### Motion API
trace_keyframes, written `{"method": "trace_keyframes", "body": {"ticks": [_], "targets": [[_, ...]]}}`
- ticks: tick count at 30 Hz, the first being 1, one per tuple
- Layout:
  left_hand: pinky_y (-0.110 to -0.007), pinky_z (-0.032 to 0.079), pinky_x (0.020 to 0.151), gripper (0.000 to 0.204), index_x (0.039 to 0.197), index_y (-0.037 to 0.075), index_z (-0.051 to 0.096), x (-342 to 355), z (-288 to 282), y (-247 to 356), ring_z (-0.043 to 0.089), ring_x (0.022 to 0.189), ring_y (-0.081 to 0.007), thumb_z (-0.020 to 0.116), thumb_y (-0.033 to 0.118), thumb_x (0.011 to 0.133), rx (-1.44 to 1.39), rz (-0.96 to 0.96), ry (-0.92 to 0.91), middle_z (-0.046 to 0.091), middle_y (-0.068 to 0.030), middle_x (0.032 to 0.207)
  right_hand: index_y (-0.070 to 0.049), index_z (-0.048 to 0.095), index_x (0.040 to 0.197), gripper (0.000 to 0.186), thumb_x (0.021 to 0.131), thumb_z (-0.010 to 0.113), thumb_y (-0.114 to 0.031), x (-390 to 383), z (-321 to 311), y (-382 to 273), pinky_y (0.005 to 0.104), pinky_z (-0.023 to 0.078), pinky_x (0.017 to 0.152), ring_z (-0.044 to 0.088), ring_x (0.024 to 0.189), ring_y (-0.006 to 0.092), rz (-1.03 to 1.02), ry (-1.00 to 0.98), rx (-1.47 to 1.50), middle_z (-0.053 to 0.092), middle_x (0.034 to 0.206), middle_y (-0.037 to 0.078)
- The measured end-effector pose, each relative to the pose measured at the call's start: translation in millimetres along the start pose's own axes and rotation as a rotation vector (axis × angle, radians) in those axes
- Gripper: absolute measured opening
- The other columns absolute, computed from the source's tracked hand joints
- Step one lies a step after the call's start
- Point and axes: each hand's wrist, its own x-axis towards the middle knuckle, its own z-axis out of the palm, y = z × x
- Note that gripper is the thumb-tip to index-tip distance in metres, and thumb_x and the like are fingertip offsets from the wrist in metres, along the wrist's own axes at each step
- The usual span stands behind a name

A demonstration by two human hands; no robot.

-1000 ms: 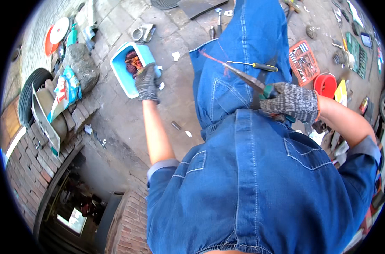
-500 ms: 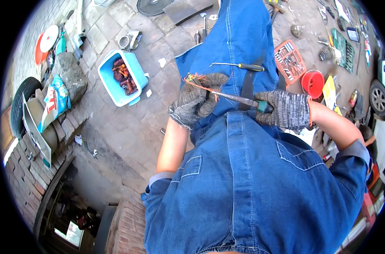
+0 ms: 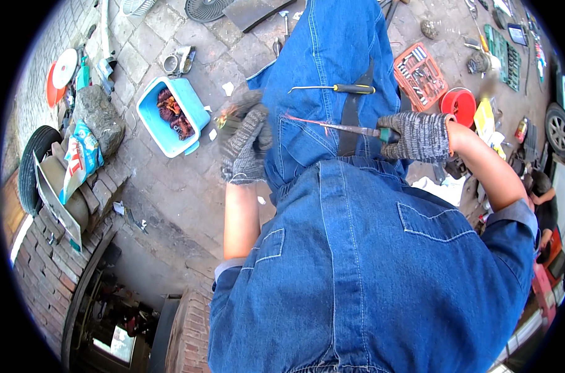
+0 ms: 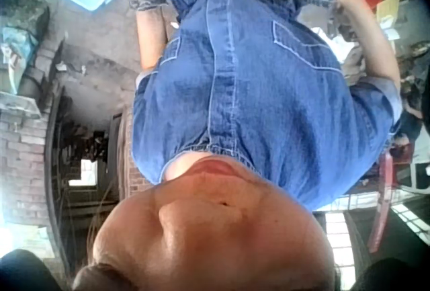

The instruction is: The person sits on the ground in a cluttered workshop and uses a screwdriver to adjust a small cylindrical electrical component. They then use pliers to strip and manipulate the wires attached to the component.

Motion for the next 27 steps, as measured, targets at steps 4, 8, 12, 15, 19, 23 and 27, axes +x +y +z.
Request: {"method": "trace_keyframes", "body": {"ticks": [4, 8, 12, 15, 19, 23, 27], "targets": [[-0.027, 0.049, 0.057, 0.036, 0.108, 0.002, 0.058, -11, 2, 27, 0.059, 0.068, -0.0166, 0.067, 0.007, 0.073, 0.712, 0.290, -0.203, 0.063, -0.0116, 0.091, -0.003, 0.052, 0.088, 0.026, 0.077, 0.062, -0.023, 0, -5, 3, 0.0386, 0.046, 0.063, 0.059, 0.069, 0.0307, -0.053, 0.025, -0.177, 0.058, 0.072, 0.014], [-0.033, 0.047, 0.084, 0.041, 0.111, 0.008, 0.058, 2, 41, 30, 0.057, 0.101, -0.0243, 0.066, 0.009, 0.071, 1.093, 0.470, -0.809, 0.059, -0.0110, 0.112, -0.004, 0.053, 0.088, 0.024, 0.076, 0.061, -0.023, -7, -14, -5, 0.0398, 0.046, 0.063, 0.059, 0.071, 0.0314, -0.025, -0.043, -0.317, 0.059, 0.074, 0.014], [-0.034, 0.045, 0.091, 0.043, 0.112, 0.013, 0.058, 19, 53, 11, 0.054, 0.109, -0.0255, 0.065, 0.009, 0.070, 1.004, 0.192, -1.033, 0.055, -0.0068, 0.120, -0.005, 0.053, 0.087, 0.024, 0.076, 0.061, -0.024, -13, -19, -8, 0.0398, 0.046, 0.064, 0.059, 0.072, 0.0315, 0.026, -0.057, -0.397, 0.059, 0.075, 0.015], [-0.034, 0.047, 0.087, 0.039, 0.110, 0.010, 0.059, 25, 57, 9, 0.059, 0.099, -0.0229, 0.067, 0.011, 0.072, 1.111, 0.097, -1.039, 0.060, -0.0090, 0.109, -0.005, 0.053, 0.087, 0.024, 0.076, 0.061, -0.024, -16, -21, -1, 0.0402, 0.046, 0.065, 0.059, 0.073, 0.0314, 0.043, -0.029, -0.372, 0.059, 0.074, 0.014], [-0.031, 0.049, 0.080, 0.028, 0.101, 0.007, 0.063, 22, 55, 6, 0.062, 0.087, -0.0191, 0.067, 0.012, 0.074, 1.176, 0.062, -0.843, 0.064, -0.0072, 0.094, -0.004, 0.055, 0.087, 0.024, 0.077, 0.059, -0.026, -15, -21, 7, 0.0404, 0.046, 0.067, 0.060, 0.074, 0.0310, 0.039, 0.011, -0.334, 0.059, 0.075, 0.015], [-0.030, 0.049, 0.078, 0.021, 0.093, 0.006, 0.065, 13, 54, 2, 0.062, 0.086, -0.0186, 0.068, 0.013, 0.073, 1.232, 0.135, -0.661, 0.065, -0.0076, 0.090, -0.004, 0.054, 0.090, 0.025, 0.079, 0.057, -0.026, -5, -16, 19, 0.0411, 0.046, 0.068, 0.060, 0.076, 0.0317, -0.028, 0.066, -0.313, 0.059, 0.077, 0.016], [-0.031, 0.049, 0.078, 0.019, 0.092, 0.008, 0.066, 8, 52, -4, 0.062, 0.086, -0.0182, 0.068, 0.014, 0.074, 1.284, 0.106, -0.491, 0.065, -0.0089, 0.090, -0.004, 0.054, 0.093, 0.026, 0.080, 0.057, -0.027, -1, -15, 27, 0.0403, 0.046, 0.068, 0.060, 0.078, 0.0317, -0.057, 0.064, -0.340, 0.060, 0.079, 0.016]]}}
